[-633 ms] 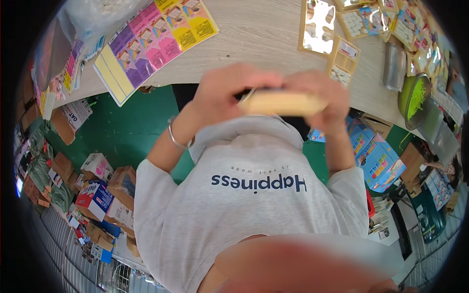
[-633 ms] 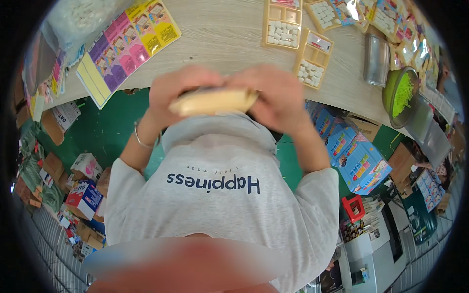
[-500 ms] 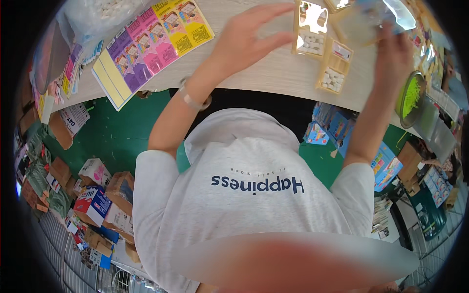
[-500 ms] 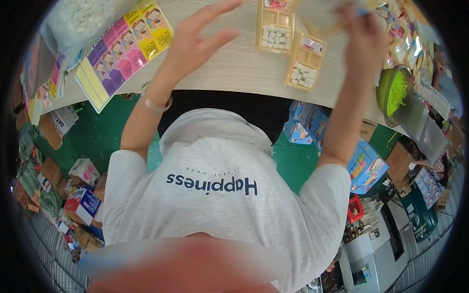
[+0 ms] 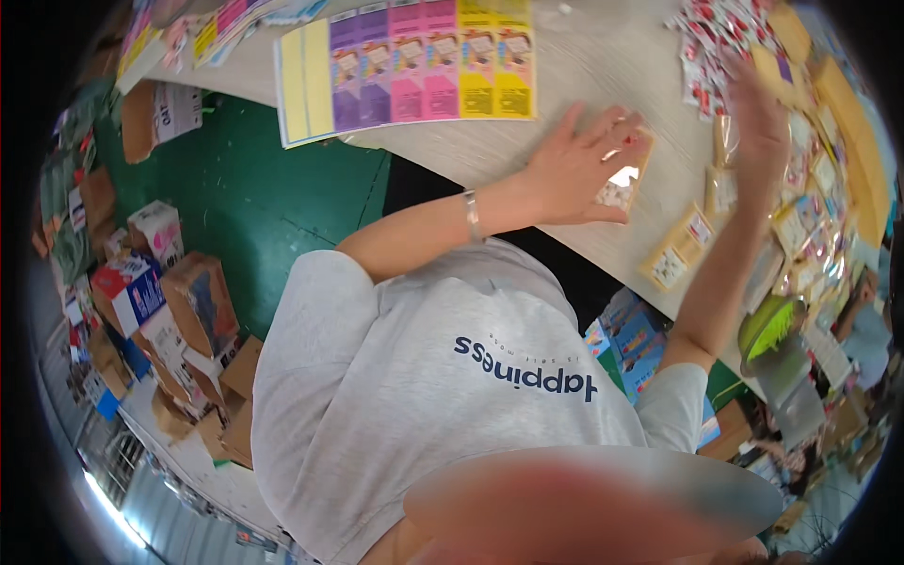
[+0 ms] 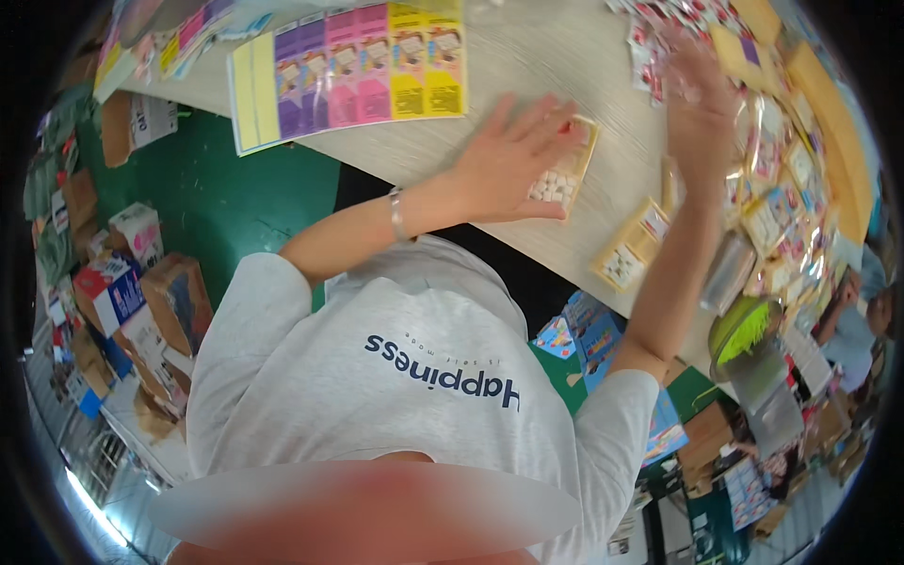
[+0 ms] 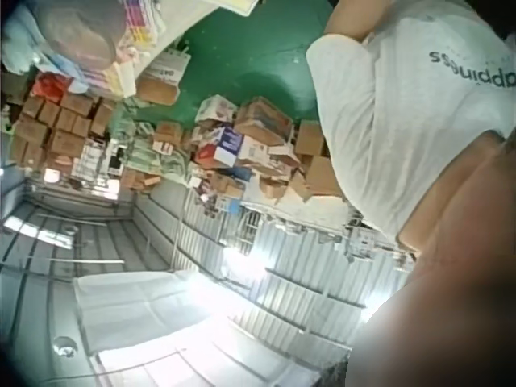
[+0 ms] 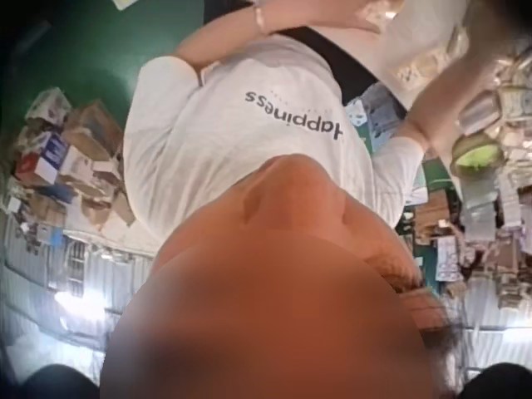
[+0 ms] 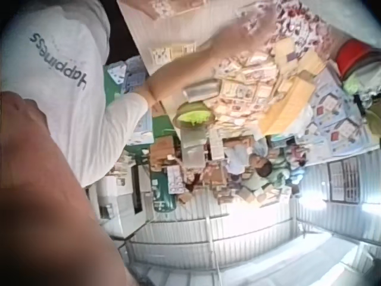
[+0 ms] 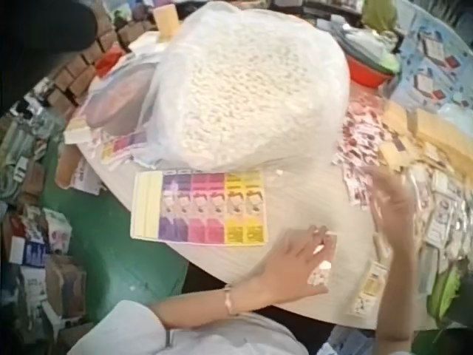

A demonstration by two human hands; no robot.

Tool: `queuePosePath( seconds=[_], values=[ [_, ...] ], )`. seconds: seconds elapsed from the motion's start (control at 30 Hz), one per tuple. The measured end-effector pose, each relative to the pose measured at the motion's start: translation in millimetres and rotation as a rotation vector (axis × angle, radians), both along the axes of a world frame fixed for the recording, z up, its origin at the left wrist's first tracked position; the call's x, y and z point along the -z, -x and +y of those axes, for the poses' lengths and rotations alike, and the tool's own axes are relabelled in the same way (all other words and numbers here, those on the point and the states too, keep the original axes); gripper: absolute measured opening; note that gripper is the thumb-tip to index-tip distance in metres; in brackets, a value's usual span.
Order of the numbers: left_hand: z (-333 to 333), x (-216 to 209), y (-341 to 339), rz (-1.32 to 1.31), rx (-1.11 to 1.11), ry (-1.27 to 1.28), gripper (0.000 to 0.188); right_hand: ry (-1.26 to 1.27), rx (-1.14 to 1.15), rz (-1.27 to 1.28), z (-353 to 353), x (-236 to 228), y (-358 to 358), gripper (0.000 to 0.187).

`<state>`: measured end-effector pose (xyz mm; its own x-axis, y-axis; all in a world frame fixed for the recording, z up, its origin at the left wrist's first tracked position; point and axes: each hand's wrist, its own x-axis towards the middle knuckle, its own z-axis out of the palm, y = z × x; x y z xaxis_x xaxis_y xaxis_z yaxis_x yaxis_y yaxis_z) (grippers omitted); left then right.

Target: Filling plastic trays with foam pieces and sealing them with decorative labels.

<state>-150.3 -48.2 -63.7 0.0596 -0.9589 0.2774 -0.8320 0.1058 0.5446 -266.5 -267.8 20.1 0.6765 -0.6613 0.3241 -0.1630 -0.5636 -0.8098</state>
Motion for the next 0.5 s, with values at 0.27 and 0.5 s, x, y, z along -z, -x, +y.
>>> queuePosePath(
  seconds=[0.27,0.5],
  values=[
    [130.8,-1.6,-269.8,-0.437,-0.690,0.148,0.027,0.420,-0.587,0.285,165.1,66.6,-230.9,0.028],
    [140.4,10.5,-324.9,-0.246,-0.716,-0.038,0.029,0.539,-0.396,0.110,206.2,100.5,-345.1,0.023]
  ],
)
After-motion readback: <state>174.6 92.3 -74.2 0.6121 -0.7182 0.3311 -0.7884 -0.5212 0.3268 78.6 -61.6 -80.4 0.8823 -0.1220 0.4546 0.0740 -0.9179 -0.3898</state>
